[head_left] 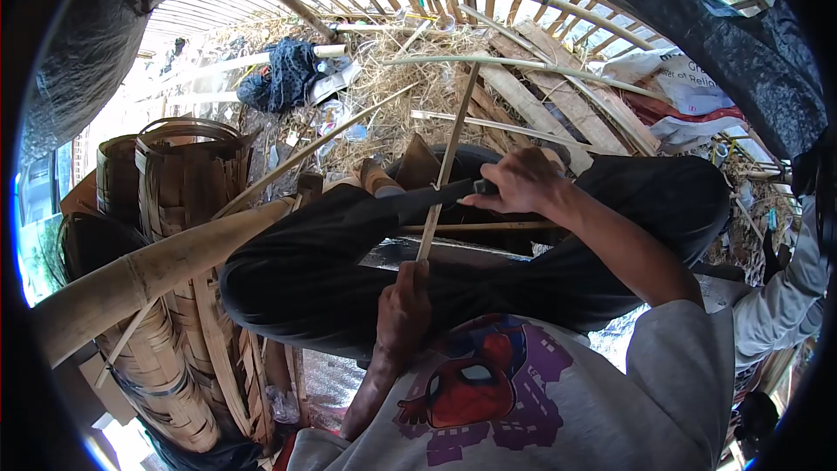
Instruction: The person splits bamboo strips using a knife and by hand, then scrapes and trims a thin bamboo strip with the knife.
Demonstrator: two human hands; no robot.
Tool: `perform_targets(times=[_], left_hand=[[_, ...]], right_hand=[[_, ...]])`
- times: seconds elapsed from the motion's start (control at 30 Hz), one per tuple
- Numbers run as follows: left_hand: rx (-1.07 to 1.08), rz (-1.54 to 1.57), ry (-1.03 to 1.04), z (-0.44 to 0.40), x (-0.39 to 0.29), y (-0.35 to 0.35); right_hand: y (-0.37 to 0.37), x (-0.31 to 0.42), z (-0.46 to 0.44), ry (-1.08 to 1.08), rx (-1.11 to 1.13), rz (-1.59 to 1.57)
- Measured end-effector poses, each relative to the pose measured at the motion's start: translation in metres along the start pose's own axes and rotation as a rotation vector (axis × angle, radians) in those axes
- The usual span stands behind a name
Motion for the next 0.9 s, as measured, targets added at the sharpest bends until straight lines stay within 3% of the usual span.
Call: perform_targets(times=[0.07,0.13,0.27,0.33,0.37,0.47,0.53,0.57,0.63,0.73,0.77,0.8,0.87,0.9], left_hand=[[-0.025,-0.068,0.074,0.002,-0.005,-0.003],[0.075,-0.005,-0.113,0.003,0.005,0.002],[0.014,-0.052,0.045,0.026,-0.008,-0.008],[0.176,0.062,-0.164,0.024,0.001,-0.002],[0.193,0.061,-0.168,0.031,0.003,0.001],[0.059,-0.09,-0.024,0.033,-0.003,-0.008],[0.089,-0.039,0.107,0.044,-0.019,-0.022],[0.091,-0.049,0.115,0.041,-0.02,-0.029],[0.044,0.0,-0.421,0.061,0.024,-0.056],[0.053,0.174,-0.428,0.059,0.041,-0.038],[0.026,0.189,-0.376,0.056,0.03,-0.036],[0.028,0.183,-0.388,0.058,0.032,-0.032],[0.066,0.262,-0.289,0.046,0.03,-0.018],[0.107,0.465,-0.43,0.045,0.035,-0.013]], right_hand=[[0.002,-0.007,0.002,0.022,0.024,-0.011],[0.0,-0.024,0.007,0.096,0.003,-0.05],[-0.002,-0.094,0.003,0.335,-0.019,0.033],[-0.012,-0.105,-0.003,0.369,0.007,0.006],[-0.005,-0.105,0.0,0.389,0.062,-0.042],[0.002,-0.13,0.007,0.486,0.093,0.011],[-0.014,-0.204,0.033,0.802,-0.069,0.023],[-0.02,-0.226,0.049,0.869,0.067,0.079],[-0.019,-0.251,0.076,1.005,0.047,0.065],[0.02,-0.273,0.072,1.099,-0.051,-0.142],[0.018,-0.256,0.059,0.923,-0.361,-0.197],[0.025,-0.24,0.046,1.005,-0.105,-0.286],[0.008,-0.18,0.018,0.857,-0.149,-0.607],[-0.003,-0.157,0.007,0.785,-0.2,-0.663]])
Point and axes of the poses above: each hand's wrist, its own z-axis away from the middle knuckle, its own y-axis out of the palm, x = y × z, the point moved 9 cm from there along -z, towards the middle knuckle, and after that the axes turned 3 degrees about -z, right-handed, at the moved point
